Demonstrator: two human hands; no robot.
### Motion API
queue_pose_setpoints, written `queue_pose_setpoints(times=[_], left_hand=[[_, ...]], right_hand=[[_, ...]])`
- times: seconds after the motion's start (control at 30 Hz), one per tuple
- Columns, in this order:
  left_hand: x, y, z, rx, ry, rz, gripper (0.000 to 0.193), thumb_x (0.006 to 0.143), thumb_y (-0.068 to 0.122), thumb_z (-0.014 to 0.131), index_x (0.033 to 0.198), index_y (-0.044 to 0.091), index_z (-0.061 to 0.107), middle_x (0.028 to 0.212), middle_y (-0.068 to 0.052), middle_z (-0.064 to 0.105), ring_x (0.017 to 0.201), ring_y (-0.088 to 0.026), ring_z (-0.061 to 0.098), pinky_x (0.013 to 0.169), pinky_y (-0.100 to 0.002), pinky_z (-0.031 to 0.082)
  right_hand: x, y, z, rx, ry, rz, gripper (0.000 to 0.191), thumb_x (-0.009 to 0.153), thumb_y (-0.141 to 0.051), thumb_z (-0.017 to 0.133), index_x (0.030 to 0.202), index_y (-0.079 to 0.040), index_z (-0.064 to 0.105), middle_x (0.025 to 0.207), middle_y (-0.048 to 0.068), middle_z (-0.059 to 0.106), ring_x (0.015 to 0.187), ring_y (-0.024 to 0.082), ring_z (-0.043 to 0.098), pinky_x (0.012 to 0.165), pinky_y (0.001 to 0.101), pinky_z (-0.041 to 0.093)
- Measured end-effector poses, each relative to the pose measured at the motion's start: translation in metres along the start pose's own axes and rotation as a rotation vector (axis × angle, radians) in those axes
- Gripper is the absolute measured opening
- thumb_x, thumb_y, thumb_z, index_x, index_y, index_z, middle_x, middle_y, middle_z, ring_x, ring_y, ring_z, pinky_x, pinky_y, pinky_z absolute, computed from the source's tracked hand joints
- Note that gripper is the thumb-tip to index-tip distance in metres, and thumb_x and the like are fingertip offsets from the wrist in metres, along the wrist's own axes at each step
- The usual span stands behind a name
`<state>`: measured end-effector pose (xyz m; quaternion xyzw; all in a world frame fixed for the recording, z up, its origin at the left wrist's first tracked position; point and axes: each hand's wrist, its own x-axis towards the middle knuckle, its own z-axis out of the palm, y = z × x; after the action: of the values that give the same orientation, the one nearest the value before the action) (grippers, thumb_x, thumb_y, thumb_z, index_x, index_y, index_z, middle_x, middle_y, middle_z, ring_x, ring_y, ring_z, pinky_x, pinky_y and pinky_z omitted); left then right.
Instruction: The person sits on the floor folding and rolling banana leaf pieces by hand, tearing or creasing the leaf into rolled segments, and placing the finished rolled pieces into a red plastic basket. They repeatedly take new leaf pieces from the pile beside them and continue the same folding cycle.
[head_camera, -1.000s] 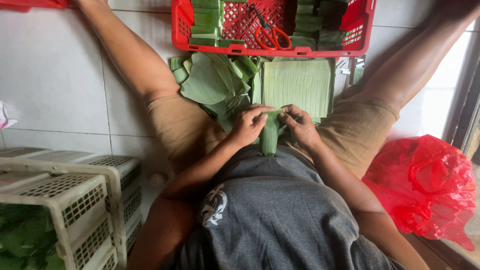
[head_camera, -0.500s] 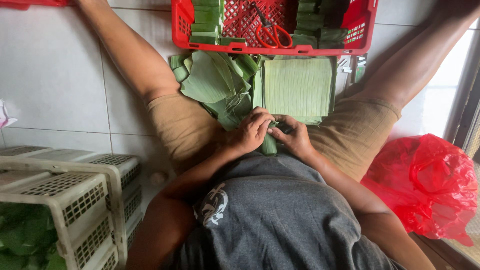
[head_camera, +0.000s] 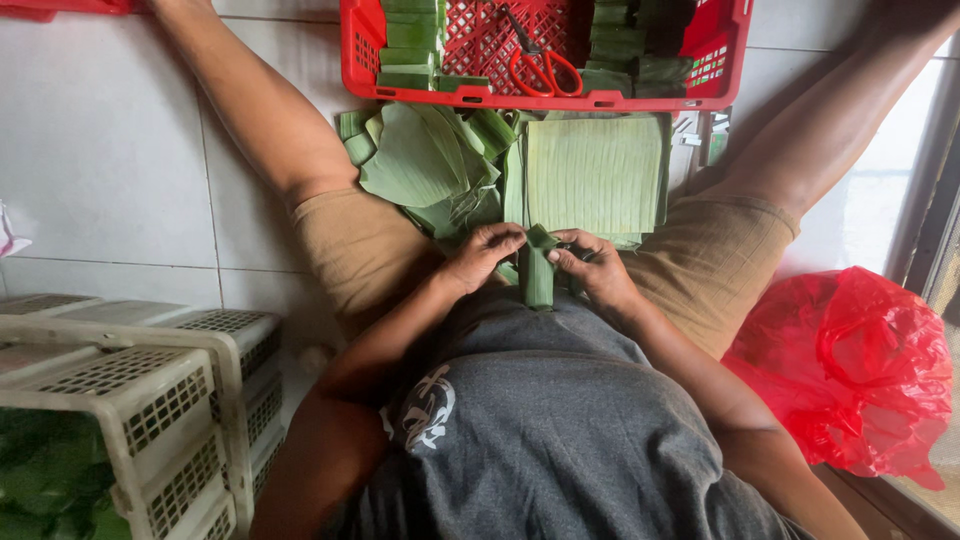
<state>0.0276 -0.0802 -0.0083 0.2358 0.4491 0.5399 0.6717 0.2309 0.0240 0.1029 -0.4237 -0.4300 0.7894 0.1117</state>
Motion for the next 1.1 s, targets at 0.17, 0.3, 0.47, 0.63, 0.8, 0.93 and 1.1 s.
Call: queue_pose_setpoints(times=[0.17, 0.3, 0.47, 0.63, 0.8, 0.93, 1.1], left_hand=[[0.001, -0.002, 0.020, 0.069, 0.068, 0.217, 0.012, 0.101, 0.010, 0.066, 0.109, 0.004, 0.070, 0.099, 0.002, 0.071, 0.097, -0.008, 0.063, 0.088, -0.026, 0.053], [-0.012, 0.029, 0.038, 0.449, 0.195, 0.264, 0.012, 0.100, 0.013, 0.065, 0.106, 0.002, 0.068, 0.097, -0.004, 0.072, 0.091, -0.013, 0.067, 0.080, -0.028, 0.055], [-0.032, 0.070, 0.064, 0.899, 0.291, 0.541, 0.021, 0.091, 0.020, 0.077, 0.097, 0.002, 0.068, 0.094, -0.013, 0.071, 0.087, -0.030, 0.071, 0.077, -0.037, 0.055], [-0.021, 0.073, 0.068, 0.903, 0.275, 0.601, 0.012, 0.097, 0.012, 0.069, 0.096, 0.001, 0.064, 0.093, -0.013, 0.067, 0.086, -0.032, 0.067, 0.076, -0.041, 0.054], [0.003, 0.063, 0.061, 0.660, 0.181, 0.472, 0.020, 0.111, 0.022, 0.052, 0.109, 0.004, 0.060, 0.097, -0.011, 0.062, 0.089, -0.027, 0.065, 0.078, -0.040, 0.054], [0.012, 0.072, 0.058, -0.174, -0.026, 0.041, 0.029, 0.111, 0.032, 0.040, 0.121, 0.008, 0.053, 0.099, -0.005, 0.064, 0.089, -0.019, 0.064, 0.078, -0.038, 0.057], [0.007, 0.084, 0.060, -0.258, 0.022, -0.022, 0.024, 0.110, 0.030, 0.047, 0.115, 0.009, 0.057, 0.089, -0.004, 0.063, 0.074, -0.015, 0.063, 0.062, -0.033, 0.055]], right_hand=[[0.002, 0.002, 0.002, -0.202, -0.009, -0.116, 0.025, 0.094, -0.011, 0.074, 0.118, -0.003, 0.071, 0.103, 0.000, 0.071, 0.096, 0.007, 0.063, 0.088, 0.0256, 0.053], [0.009, 0.011, 0.003, -0.355, 0.061, -0.199, 0.020, 0.097, -0.010, 0.075, 0.115, -0.002, 0.071, 0.099, 0.002, 0.070, 0.090, 0.007, 0.062, 0.080, 0.0250, 0.055], [0.008, 0.012, 0.004, -0.378, 0.111, -0.213, 0.020, 0.095, -0.013, 0.070, 0.113, -0.004, 0.064, 0.094, -0.001, 0.067, 0.080, 0.005, 0.062, 0.067, 0.0242, 0.056], [0.020, 0.009, 0.003, -0.499, 0.119, -0.339, 0.015, 0.102, -0.016, 0.069, 0.110, -0.002, 0.070, 0.093, -0.001, 0.069, 0.085, 0.007, 0.058, 0.076, 0.0252, 0.052], [0.030, -0.002, -0.001, -0.352, 0.131, -0.300, 0.015, 0.104, -0.019, 0.067, 0.106, -0.004, 0.068, 0.091, -0.002, 0.065, 0.085, 0.007, 0.056, 0.077, 0.0244, 0.049], [0.035, -0.017, 0.001, -0.127, 0.179, -0.400, 0.012, 0.105, -0.015, 0.064, 0.105, -0.003, 0.066, 0.094, -0.004, 0.065, 0.088, 0.005, 0.057, 0.081, 0.0228, 0.049], [0.038, -0.025, -0.001, -0.107, 0.183, -0.315, 0.015, 0.104, -0.017, 0.065, 0.100, -0.003, 0.065, 0.083, -0.001, 0.061, 0.076, 0.007, 0.053, 0.070, 0.0241, 0.046]])
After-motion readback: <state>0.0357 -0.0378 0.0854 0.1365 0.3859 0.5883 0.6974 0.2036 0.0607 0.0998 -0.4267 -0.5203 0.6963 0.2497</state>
